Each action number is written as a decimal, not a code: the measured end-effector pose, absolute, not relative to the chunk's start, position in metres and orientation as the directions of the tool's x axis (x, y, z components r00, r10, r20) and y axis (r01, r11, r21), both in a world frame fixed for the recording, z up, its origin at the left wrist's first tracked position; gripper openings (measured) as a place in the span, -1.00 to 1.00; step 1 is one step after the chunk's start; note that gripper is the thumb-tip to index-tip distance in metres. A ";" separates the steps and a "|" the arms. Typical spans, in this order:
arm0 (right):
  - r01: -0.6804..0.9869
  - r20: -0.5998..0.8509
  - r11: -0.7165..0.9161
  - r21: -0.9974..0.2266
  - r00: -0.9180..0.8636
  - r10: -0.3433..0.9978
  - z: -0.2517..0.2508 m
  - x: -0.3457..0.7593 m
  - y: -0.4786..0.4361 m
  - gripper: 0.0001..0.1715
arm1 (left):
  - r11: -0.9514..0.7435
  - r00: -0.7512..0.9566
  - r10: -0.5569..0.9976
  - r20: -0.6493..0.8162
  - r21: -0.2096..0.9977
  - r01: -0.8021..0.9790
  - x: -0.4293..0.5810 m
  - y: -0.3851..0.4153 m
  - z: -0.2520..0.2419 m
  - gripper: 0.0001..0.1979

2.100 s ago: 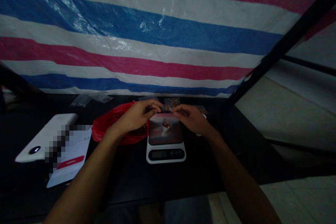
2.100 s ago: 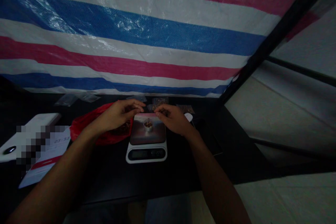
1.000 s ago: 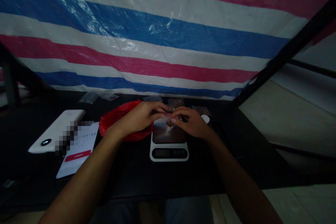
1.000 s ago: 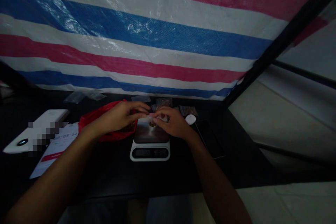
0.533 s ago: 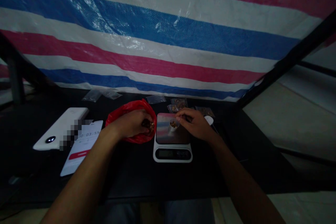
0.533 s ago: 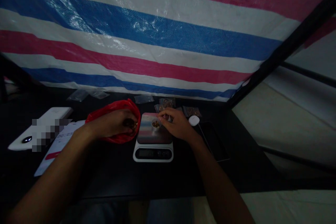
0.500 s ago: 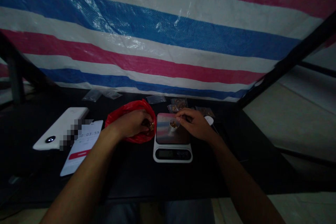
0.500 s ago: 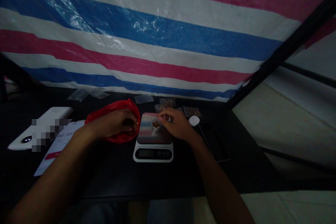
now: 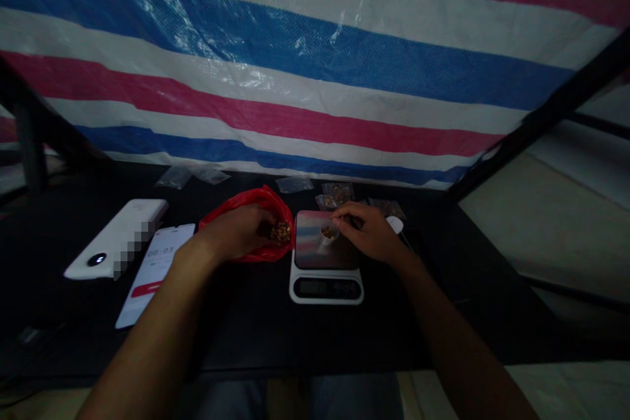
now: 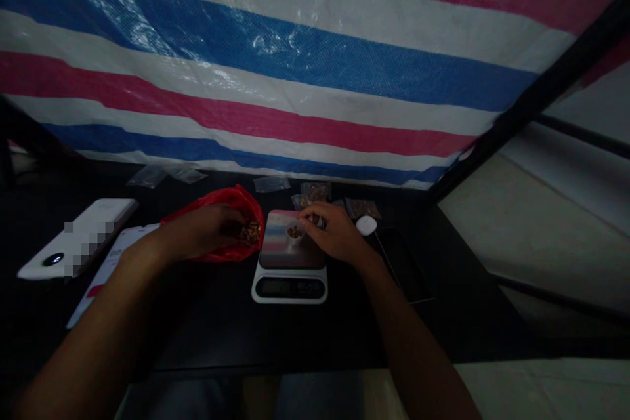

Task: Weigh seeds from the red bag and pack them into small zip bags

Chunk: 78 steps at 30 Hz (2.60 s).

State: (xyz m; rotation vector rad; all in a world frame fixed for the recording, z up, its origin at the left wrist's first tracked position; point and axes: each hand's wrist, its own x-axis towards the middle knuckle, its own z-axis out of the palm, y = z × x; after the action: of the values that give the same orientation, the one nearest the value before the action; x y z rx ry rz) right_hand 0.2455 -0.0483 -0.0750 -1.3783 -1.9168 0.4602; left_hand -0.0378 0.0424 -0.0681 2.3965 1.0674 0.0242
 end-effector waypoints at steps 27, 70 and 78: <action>0.655 0.399 0.385 -0.650 -0.137 0.907 -0.075 0.251 -0.046 -0.85 | -0.691 0.770 0.637 0.026 0.463 0.556 -0.025 0.043 -0.043 -0.79; 0.646 -0.011 0.290 -0.706 -0.419 0.908 -0.053 0.254 -0.071 -0.93 | -0.770 0.824 0.483 0.296 0.593 0.238 0.036 0.004 -0.023 -0.70; 0.656 0.235 0.369 -0.659 -0.287 0.929 -0.045 0.252 -0.070 -0.90 | -0.612 0.829 0.553 -0.087 0.632 0.475 -0.020 -0.055 -0.027 -0.82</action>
State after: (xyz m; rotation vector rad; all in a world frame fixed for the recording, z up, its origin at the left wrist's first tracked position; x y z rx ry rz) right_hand 0.2519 -0.0704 -0.0451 -1.3637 -2.0406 0.5974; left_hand -0.0204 -0.0546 -0.0272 2.3385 0.7488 0.1522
